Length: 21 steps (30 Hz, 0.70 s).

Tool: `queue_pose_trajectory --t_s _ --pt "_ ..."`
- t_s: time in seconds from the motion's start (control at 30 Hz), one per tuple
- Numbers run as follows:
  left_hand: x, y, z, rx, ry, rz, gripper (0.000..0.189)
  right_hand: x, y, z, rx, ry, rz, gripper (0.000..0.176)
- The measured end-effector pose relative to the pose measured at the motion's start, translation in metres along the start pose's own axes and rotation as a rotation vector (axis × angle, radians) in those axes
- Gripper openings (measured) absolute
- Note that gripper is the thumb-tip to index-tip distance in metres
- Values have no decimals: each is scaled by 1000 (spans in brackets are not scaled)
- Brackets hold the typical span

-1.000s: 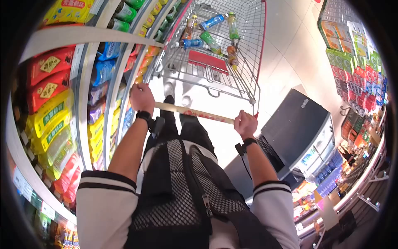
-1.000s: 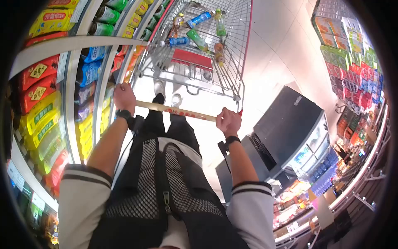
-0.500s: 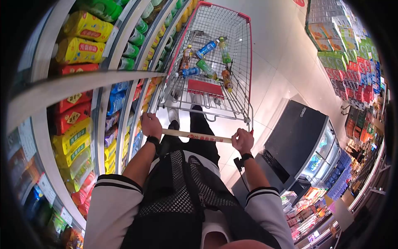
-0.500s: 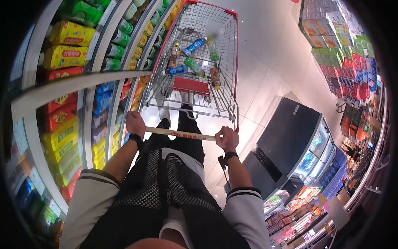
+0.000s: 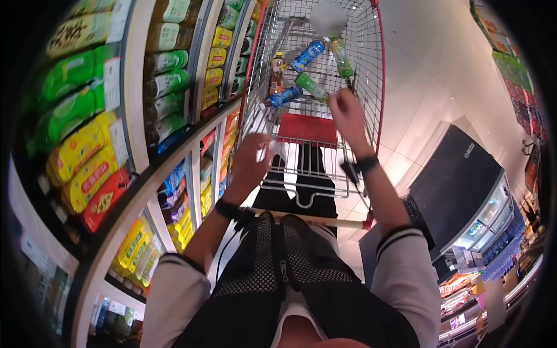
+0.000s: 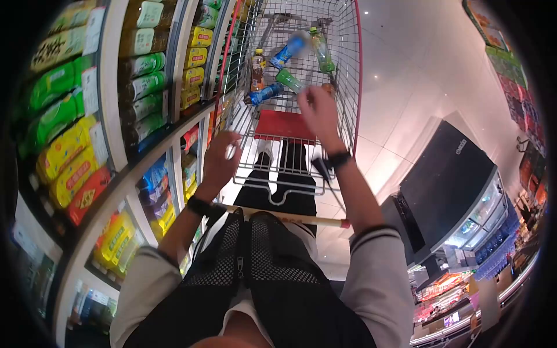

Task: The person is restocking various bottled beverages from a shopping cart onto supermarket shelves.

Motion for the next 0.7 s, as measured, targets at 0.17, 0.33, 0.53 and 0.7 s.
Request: queue_pose_trajectory --t_s 0.17,0.33,0.53,0.7 --pt "98 49 128 -10 355 238 20 117 -172 128 197 16 5 39" --pt "164 146 186 -193 275 508 55 177 -248 137 527 -26 261 69" --pt "189 207 188 -262 422 524 80 212 -289 154 658 -130 142 94" --pt "197 213 182 -283 463 664 78 244 -307 179 712 -82 174 108"
Point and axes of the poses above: each hand's wrist, its own z-axis towards the middle knuckle, its own x-axis out of the palm, y = z × x, the point moved 1 cm from there along z, towards the middle knuckle, and after that the axes turned 7 degrees about -x, right-handed, at the moved point
